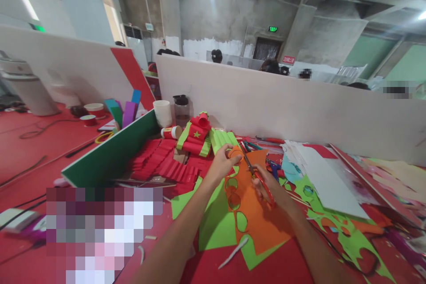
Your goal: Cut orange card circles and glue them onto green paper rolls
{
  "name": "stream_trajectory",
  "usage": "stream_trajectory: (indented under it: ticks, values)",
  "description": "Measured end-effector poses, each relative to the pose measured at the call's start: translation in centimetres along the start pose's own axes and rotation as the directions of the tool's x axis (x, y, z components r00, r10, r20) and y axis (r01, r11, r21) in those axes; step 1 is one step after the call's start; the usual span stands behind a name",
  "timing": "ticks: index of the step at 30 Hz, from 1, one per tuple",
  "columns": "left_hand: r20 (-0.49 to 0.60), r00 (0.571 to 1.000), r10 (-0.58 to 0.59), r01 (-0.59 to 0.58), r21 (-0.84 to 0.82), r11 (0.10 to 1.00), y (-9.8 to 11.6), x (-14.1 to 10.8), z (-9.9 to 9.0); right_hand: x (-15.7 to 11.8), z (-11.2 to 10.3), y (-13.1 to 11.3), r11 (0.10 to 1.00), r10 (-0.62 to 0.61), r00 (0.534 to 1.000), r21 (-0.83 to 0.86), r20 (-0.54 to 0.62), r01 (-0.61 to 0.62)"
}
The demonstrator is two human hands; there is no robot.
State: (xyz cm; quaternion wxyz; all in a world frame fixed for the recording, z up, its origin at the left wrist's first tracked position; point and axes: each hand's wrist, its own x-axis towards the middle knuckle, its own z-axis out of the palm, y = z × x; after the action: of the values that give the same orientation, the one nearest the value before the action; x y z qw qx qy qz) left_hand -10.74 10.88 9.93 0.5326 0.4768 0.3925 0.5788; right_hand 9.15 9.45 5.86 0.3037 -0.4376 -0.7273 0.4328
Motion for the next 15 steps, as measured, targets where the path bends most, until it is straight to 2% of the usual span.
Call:
stream_trajectory:
  ticks: [6, 11, 15]
  values:
    - [-0.004, 1.000, -0.015, 0.015, -0.010, 1.000, 0.4, -0.2, 0.2, -0.3, -0.3, -0.5, 0.995, -0.081, 0.997, -0.061, 0.004, 0.081]
    - [-0.007, 1.000, -0.004, 0.004, 0.000, 1.000, 0.5, -0.3, 0.3, -0.8, -0.3, -1.6, 0.995, -0.051, 0.999, -0.082, -0.011, 0.050]
    - [-0.013, 1.000, -0.005, 0.005, -0.015, 1.000, 0.6, -0.3, 0.4, -0.5, -0.3, -1.4, 0.997, -0.042, 0.998, -0.072, -0.039, 0.039]
